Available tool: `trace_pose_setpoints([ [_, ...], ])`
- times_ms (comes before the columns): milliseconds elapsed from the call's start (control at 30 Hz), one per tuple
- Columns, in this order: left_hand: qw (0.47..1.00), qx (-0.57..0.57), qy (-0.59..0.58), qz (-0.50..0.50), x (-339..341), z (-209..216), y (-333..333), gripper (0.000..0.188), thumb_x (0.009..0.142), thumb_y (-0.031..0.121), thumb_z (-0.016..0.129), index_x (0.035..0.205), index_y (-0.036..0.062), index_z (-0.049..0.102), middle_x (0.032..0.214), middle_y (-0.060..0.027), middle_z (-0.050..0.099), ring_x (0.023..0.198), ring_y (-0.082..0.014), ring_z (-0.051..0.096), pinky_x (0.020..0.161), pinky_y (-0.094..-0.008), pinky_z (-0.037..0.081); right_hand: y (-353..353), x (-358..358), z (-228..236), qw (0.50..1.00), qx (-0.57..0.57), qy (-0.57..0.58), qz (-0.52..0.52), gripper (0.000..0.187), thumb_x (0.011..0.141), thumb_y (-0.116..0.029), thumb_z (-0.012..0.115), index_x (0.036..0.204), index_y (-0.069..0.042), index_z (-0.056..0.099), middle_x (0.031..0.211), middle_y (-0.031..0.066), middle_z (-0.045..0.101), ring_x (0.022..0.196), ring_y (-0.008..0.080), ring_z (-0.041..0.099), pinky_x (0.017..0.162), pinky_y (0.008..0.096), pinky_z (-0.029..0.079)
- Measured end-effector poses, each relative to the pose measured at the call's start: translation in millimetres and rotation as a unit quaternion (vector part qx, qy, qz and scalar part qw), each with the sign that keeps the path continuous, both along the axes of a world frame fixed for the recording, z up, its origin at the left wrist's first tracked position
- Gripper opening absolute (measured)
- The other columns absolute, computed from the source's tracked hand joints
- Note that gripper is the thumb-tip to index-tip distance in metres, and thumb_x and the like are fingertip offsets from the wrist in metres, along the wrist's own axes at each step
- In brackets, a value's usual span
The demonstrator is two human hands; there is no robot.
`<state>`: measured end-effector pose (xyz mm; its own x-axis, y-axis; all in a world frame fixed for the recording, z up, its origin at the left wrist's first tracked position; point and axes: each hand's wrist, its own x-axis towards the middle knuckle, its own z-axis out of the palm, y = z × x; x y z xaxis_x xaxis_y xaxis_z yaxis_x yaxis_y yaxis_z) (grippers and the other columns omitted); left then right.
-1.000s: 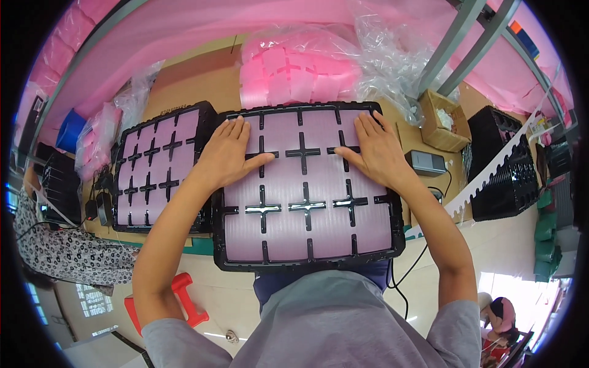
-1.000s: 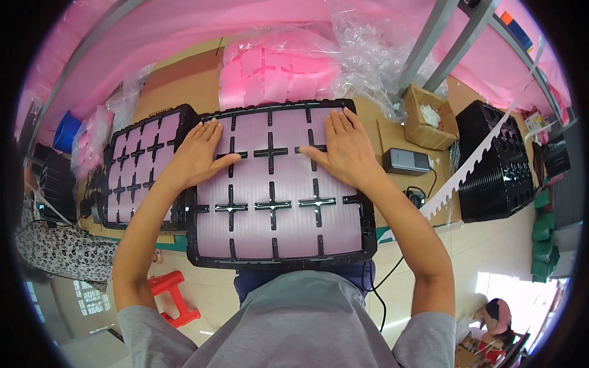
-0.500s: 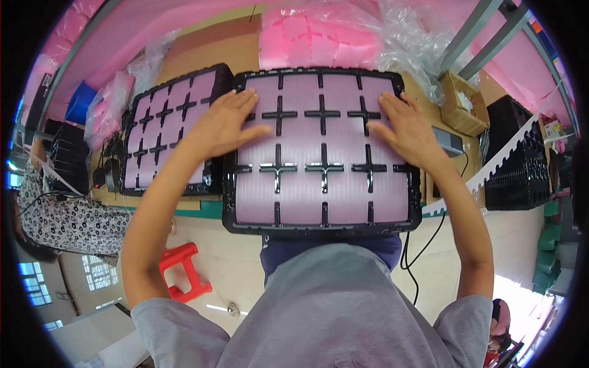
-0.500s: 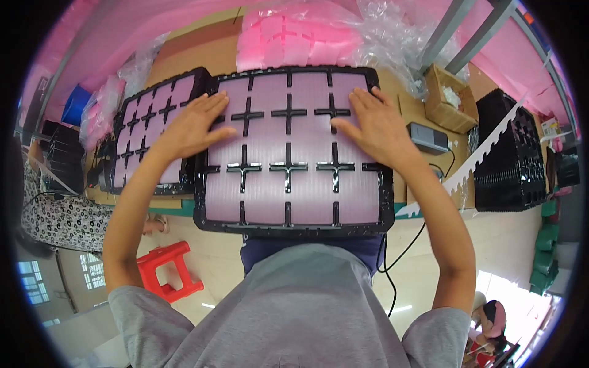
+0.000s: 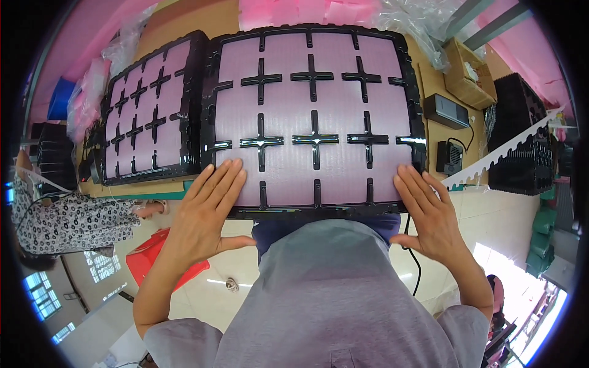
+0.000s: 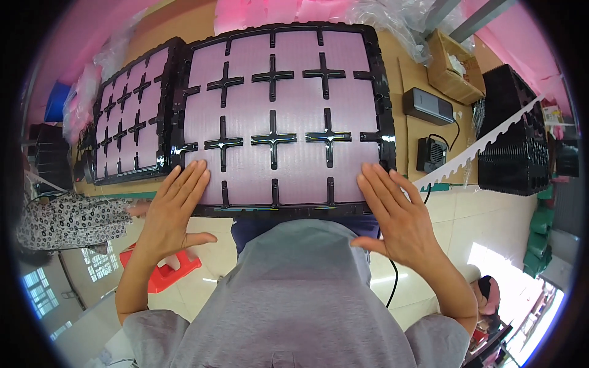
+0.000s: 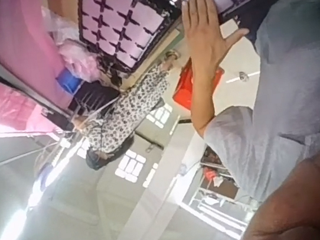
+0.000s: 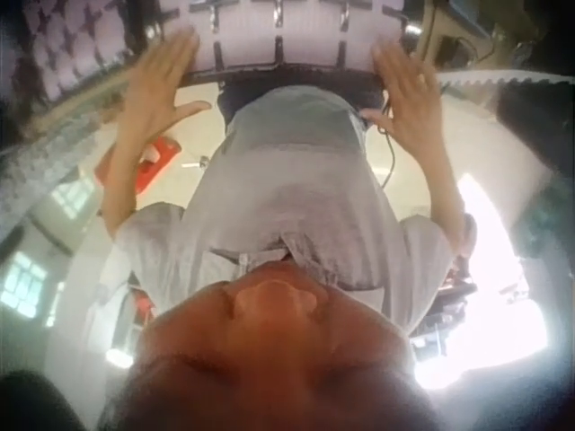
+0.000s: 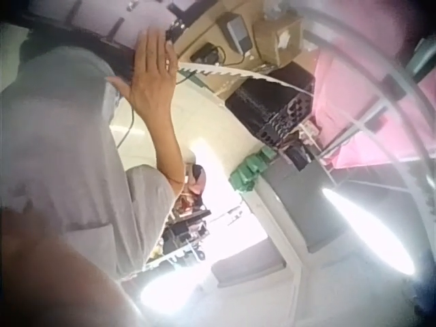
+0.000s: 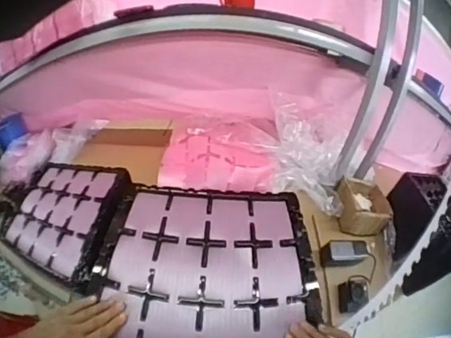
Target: The person places pink foam inserts into a black plastic grid tray by hand.
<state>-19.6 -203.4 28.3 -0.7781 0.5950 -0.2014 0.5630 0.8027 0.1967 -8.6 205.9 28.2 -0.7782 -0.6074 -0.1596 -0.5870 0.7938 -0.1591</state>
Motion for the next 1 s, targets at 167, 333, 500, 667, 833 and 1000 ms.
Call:
trace_pose_setpoints([
  [167,1.0,0.009,-0.022,-0.007,8.3,5.8,-1.3,0.105,0.076,0.067,0.067,0.148,-0.0042,0.039,0.156,-0.0189,0.039,0.144,-0.0326,0.037,0.122,-0.0456,0.025,-3.3,6.2,0.1,0.999,0.027,0.03,0.004,0.098,0.085,-0.07,0.053,0.143,0.008,0.043,0.152,0.0216,0.042,0.144,0.0305,0.039,0.12,0.0442,0.024],
  [333,1.0,-0.017,0.002,0.001,20.1,9.4,2.6,0.105,0.074,0.065,0.071,0.144,-0.0082,0.042,0.154,-0.0229,0.039,0.143,-0.0354,0.039,0.121,-0.0463,0.027,-14.9,7.2,-14.4,0.997,0.021,0.067,-0.015,0.096,0.085,-0.069,0.054,0.138,0.011,0.048,0.149,0.0261,0.044,0.142,0.033,0.042,0.12,0.0414,0.026],
  [500,0.997,-0.039,0.064,0.034,23.2,3.7,8.8,0.106,0.072,0.066,0.072,0.139,-0.0128,0.046,0.149,-0.0268,0.044,0.14,-0.0401,0.041,0.119,-0.0473,0.03,-19.3,14.6,-8.6,0.996,0.014,0.08,-0.021,0.094,0.085,-0.068,0.057,0.134,0.013,0.05,0.142,0.03,0.049,0.137,0.0353,0.046,0.119,0.0398,0.028],
  [667,0.999,-0.02,0.03,0.005,21.8,21.2,-1.9,0.092,0.08,0.056,0.073,0.141,-0.0077,0.047,0.147,-0.022,0.049,0.14,-0.0359,0.042,0.118,-0.0464,0.031,-21.3,16.4,-9.3,0.993,-0.023,0.11,-0.04,0.084,0.086,-0.058,0.062,0.13,0.013,0.052,0.137,0.0299,0.052,0.13,0.0369,0.051,0.115,0.0424,0.034],
  [833,0.92,0.294,-0.034,0.255,47.1,-2.1,-23.5,0.059,0.101,0.034,0.056,0.147,-0.0001,0.045,0.151,-0.0157,0.048,0.143,-0.0293,0.04,0.118,-0.0403,0.029,8.5,30.2,-2.3,0.967,-0.217,0.091,-0.101,0.053,0.095,-0.026,0.064,0.132,0.01,0.053,0.135,0.0272,0.055,0.123,0.0406,0.053,0.107,0.0456,0.039],
  [1000,0.825,0.397,-0.066,0.397,61.1,-50.2,-15.0,0.055,0.11,0.036,0.029,0.154,0.0025,0.036,0.158,-0.0141,0.039,0.148,-0.0268,0.032,0.121,-0.0371,0.021,0.8,43.3,-34.4,0.901,-0.29,0.099,-0.307,0.038,0.1,-0.011,0.055,0.133,0.007,0.054,0.13,0.0258,0.057,0.118,0.0406,0.054,0.103,0.0455,0.041],
])
